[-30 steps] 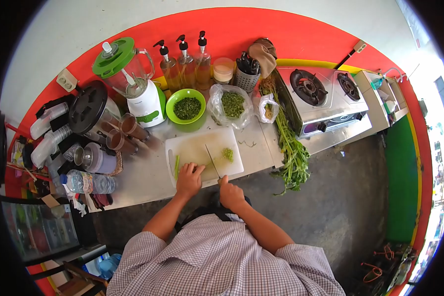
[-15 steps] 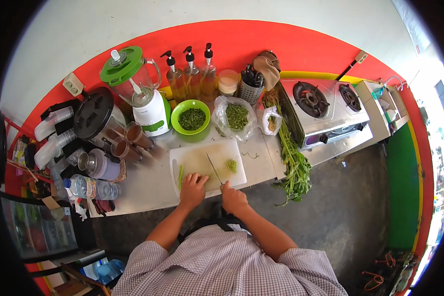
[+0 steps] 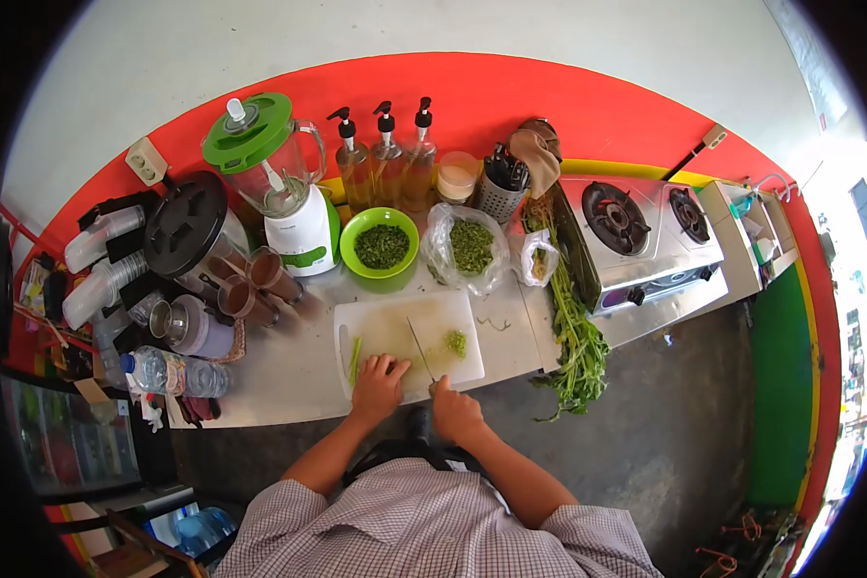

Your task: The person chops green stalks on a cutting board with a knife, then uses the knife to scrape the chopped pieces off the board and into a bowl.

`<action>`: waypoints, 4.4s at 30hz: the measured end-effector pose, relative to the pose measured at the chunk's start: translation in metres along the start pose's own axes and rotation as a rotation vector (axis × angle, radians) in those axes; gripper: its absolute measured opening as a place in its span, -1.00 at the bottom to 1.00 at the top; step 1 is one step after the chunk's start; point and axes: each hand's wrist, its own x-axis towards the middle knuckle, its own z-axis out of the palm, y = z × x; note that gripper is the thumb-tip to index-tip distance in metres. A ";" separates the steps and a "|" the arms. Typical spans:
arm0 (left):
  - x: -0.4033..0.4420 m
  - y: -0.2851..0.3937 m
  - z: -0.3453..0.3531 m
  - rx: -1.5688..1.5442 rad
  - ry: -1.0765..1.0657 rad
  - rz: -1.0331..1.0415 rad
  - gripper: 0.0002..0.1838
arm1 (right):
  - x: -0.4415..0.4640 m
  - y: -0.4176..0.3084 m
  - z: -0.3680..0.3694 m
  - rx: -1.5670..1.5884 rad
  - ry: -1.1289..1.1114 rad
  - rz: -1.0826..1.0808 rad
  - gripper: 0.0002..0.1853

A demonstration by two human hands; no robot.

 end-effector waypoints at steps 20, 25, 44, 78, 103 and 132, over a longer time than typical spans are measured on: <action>0.000 -0.003 0.002 0.048 0.007 0.019 -0.61 | -0.002 0.012 0.026 0.062 0.008 -0.024 -0.45; 0.002 -0.001 -0.001 0.015 0.007 0.025 -0.61 | 0.008 0.013 -0.001 0.064 -0.006 -0.050 -0.43; 0.001 0.001 0.002 0.044 0.051 0.028 -0.63 | 0.007 0.009 0.033 -0.054 0.041 -0.054 -0.33; -0.003 -0.006 0.004 -0.016 0.053 0.017 -0.65 | -0.004 -0.001 0.030 0.001 0.039 -0.006 -0.33; -0.005 -0.007 0.004 -0.041 0.065 -0.018 -0.64 | -0.006 -0.008 0.027 -0.022 0.046 0.001 -0.27; -0.008 -0.010 0.009 -0.048 0.084 -0.029 -0.66 | -0.012 -0.015 0.041 -0.072 0.109 -0.027 -0.24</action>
